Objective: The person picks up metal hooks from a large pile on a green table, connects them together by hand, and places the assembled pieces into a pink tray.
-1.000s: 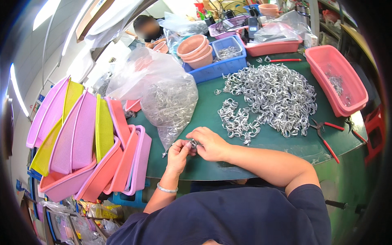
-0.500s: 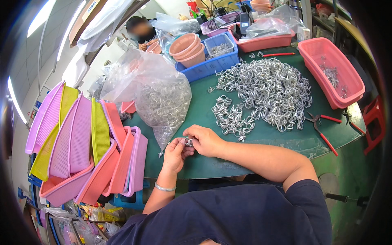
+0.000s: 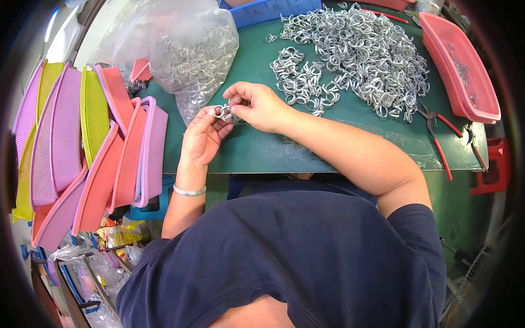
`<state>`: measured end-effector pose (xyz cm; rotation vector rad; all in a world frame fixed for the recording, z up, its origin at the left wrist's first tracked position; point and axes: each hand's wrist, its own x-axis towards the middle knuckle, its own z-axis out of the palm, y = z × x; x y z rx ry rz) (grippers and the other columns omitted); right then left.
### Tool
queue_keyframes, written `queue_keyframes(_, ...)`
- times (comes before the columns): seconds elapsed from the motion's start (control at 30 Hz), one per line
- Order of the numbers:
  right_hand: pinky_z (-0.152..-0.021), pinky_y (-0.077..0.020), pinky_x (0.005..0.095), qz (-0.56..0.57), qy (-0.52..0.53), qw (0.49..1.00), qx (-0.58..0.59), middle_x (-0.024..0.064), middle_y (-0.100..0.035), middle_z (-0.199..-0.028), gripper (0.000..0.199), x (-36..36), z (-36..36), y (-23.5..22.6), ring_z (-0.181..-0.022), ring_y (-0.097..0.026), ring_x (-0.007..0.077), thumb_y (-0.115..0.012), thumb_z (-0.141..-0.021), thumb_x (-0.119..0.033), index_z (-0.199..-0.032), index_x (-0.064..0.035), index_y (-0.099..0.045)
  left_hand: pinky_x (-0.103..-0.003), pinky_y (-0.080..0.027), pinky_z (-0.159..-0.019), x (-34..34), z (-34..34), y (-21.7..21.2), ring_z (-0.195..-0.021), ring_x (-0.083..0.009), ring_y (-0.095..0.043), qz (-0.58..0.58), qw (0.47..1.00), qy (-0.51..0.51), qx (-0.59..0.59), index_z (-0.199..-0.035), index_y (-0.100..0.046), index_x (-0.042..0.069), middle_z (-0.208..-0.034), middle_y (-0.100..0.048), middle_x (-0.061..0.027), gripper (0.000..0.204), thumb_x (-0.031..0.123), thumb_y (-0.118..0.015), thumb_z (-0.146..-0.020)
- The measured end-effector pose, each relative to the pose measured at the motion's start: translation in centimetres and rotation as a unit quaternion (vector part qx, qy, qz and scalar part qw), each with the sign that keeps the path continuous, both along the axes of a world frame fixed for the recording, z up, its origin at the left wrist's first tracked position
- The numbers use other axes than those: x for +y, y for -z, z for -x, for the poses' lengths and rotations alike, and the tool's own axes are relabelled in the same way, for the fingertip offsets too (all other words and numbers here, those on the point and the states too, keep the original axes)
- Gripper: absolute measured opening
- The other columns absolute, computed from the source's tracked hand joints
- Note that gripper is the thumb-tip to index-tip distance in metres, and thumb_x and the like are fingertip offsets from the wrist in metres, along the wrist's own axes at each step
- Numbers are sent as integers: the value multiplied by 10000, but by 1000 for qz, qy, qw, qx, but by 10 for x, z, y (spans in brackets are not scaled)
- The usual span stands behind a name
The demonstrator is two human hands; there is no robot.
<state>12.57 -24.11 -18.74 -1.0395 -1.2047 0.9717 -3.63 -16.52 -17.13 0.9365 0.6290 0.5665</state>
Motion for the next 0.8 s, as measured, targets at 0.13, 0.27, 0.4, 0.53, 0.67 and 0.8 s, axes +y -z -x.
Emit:
queue_keyframes(0.13,-729,-440,225,13,9,1000,-8,22,-571,-838,249,1,-1,1,-786,-531,71,-524,-816,-6,-1065,-1,-512,-287,-501,-662,5,5,3,-740,-153,-592,-23,1000,9,10,-885,-562,59,-850,-602,-45,85,127,-519,-862)
queue_keyframes(0.27,-657,-434,211,63,-9,994,86,26,-571,-836,258,3,-4,0,-734,-525,73,-503,-817,-4,-1075,0,-508,-282,-504,-662,7,2,-3,-733,-150,-595,-10,999,39,-17,-877,-564,33,-846,-608,-59,77,95,-543,-838)
queue_keyframes(0.4,-609,-440,208,94,-21,990,106,31,-570,-832,259,1,-7,-7,-691,-538,88,-483,-820,-20,-1077,-3,-506,-280,-501,-675,3,0,-9,-736,-146,-595,-22,999,48,-1,-873,-562,28,-852,-610,-66,92,113,-548,-840)
queue_keyframes(0.53,-572,-443,208,122,-54,984,114,31,-564,-811,236,2,-10,-7,-659,-549,90,-488,-821,-23,-1054,3,-514,-266,-486,-668,2,2,-8,-718,-136,-585,-36,998,56,5,-875,-566,37,-847,-609,-60,110,142,-559,-843)
queue_keyframes(0.67,-506,-443,208,151,-85,974,148,44,-561,-754,251,3,-11,-6,-595,-547,96,-494,-769,-11,-1016,18,-524,-248,-465,-645,-1,-2,-7,-686,-114,-561,-86,995,35,25,-868,-568,45,-816,-598,-42,124,167,-563,-847)
queue_keyframes(0.8,-493,-441,209,162,-98,968,165,45,-565,-750,241,3,-13,-7,-583,-545,97,-496,-768,-14,-1005,19,-529,-236,-457,-637,-8,-5,-10,-681,-93,-546,-195,977,21,82,-828,-544,20,-789,-586,-38,131,144,-529,-865)
